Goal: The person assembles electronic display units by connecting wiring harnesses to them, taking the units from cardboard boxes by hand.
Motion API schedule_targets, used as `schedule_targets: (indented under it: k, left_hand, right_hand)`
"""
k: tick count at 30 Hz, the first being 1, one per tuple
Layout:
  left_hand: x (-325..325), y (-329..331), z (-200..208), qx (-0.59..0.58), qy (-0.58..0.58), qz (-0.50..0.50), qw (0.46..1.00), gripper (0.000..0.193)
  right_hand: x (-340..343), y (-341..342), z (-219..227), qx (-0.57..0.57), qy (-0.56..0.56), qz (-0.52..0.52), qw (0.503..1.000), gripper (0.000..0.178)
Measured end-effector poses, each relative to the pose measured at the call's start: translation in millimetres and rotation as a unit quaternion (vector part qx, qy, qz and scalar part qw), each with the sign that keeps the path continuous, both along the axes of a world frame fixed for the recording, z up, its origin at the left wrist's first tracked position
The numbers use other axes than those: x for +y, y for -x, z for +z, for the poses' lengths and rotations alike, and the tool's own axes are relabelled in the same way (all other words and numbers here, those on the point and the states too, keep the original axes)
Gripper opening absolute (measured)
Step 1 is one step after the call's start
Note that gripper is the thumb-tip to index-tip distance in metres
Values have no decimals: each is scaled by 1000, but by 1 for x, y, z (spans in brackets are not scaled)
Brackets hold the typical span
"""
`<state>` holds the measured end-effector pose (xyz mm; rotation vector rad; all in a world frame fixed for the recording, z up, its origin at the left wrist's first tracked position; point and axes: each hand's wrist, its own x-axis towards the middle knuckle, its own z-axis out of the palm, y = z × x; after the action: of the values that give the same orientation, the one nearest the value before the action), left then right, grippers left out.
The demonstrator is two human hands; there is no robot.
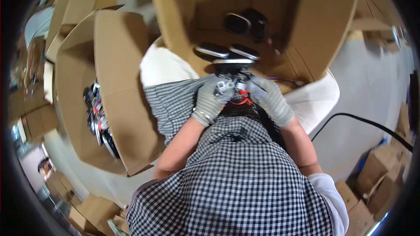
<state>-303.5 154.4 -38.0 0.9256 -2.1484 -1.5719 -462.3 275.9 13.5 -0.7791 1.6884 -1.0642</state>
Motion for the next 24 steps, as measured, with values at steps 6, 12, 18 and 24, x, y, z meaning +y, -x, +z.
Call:
schedule_targets:
  k: [6, 12, 18, 24]
  left_hand:
    - [9, -1, -9, 16, -23, -46, 999, 22]
    - [8, -4, -4, 11, 307, -92, 947, 33]
    - [7, -3, -13, 1, 364, -139, 921, 36]
    - [9, 5, -13, -56, 221, -171, 958, 28]
  right_hand:
    - [2, -8, -5, -78, -37, -58, 995, 31]
    - [12, -17, -22, -279, -73, -119, 950, 32]
    - [16, -19, -26, -179, -90, -115, 973, 33]
    - [11, -7, -28, -349, -82, -114, 927, 33]
